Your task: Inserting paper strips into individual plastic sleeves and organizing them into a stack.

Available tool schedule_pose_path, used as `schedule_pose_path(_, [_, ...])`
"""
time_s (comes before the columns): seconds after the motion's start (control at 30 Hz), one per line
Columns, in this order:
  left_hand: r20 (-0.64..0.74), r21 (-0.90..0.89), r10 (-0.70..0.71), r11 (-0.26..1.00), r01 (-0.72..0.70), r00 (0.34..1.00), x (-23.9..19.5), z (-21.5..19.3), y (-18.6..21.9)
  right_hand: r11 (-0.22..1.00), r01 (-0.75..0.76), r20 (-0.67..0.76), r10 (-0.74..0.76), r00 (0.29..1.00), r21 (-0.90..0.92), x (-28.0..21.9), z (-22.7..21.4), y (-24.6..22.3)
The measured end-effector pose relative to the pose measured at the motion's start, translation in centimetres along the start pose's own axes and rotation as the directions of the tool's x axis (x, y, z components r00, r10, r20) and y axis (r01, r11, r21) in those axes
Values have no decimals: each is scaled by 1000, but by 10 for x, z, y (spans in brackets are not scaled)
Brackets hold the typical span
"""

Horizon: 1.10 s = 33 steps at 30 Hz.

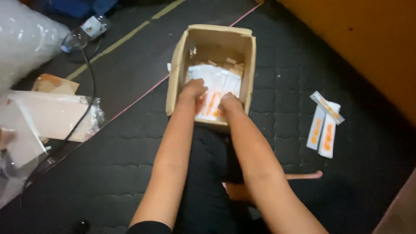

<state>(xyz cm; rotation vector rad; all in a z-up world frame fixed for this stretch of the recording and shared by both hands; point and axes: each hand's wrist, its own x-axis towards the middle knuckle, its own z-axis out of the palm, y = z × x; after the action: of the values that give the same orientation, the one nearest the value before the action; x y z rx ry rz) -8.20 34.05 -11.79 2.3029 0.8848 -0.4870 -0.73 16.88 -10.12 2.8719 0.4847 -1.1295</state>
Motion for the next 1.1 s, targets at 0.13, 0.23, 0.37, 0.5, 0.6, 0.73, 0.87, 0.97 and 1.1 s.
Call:
schedule_pose_path(0.13, [-19, -48, -29, 998, 28, 999, -63, -23, 23, 992, 61, -25, -59, 998, 111, -76, -24, -3])
schedule_pose_path(0.23, [43, 47, 2, 999, -4, 999, -71, -28, 37, 991, 59, 61, -67, 996, 122, -105, -42, -7])
schedule_pose_path(0.37, [104, 42, 47, 998, -52, 993, -71, -27, 44, 997, 45, 156, -35, 987, -59, -88, -36, -9])
schedule_pose_path(0.5, [90, 70, 74, 994, -81, 993, -89, -32, 52, 996, 84, 43, -85, 995, 24, -83, -24, 4])
schedule_pose_path(0.6, [68, 63, 40, 997, -44, 997, -82, -25, 53, 979, 146, -92, -134, 987, 141, -76, -20, 9])
schedule_pose_path(0.73, [19, 25, 23, 999, -24, 1000, -68, -19, 43, 955, 210, -185, -172, 968, 210, -112, -53, -4])
schedule_pose_path(0.87, [-154, -220, 119, 964, -152, 981, -72, -33, 56, 726, 360, -345, -179, 922, 586, -148, -81, -3])
schedule_pose_path(0.97, [-277, -634, 192, 699, -329, 942, -112, -54, 80, 428, 435, -382, -209, 900, 792, -149, -86, 7])
schedule_pose_path(1.1, [-415, -860, 87, 287, -422, 905, -171, -77, 114, 236, 518, -412, -381, 828, 822, -118, -77, 35])
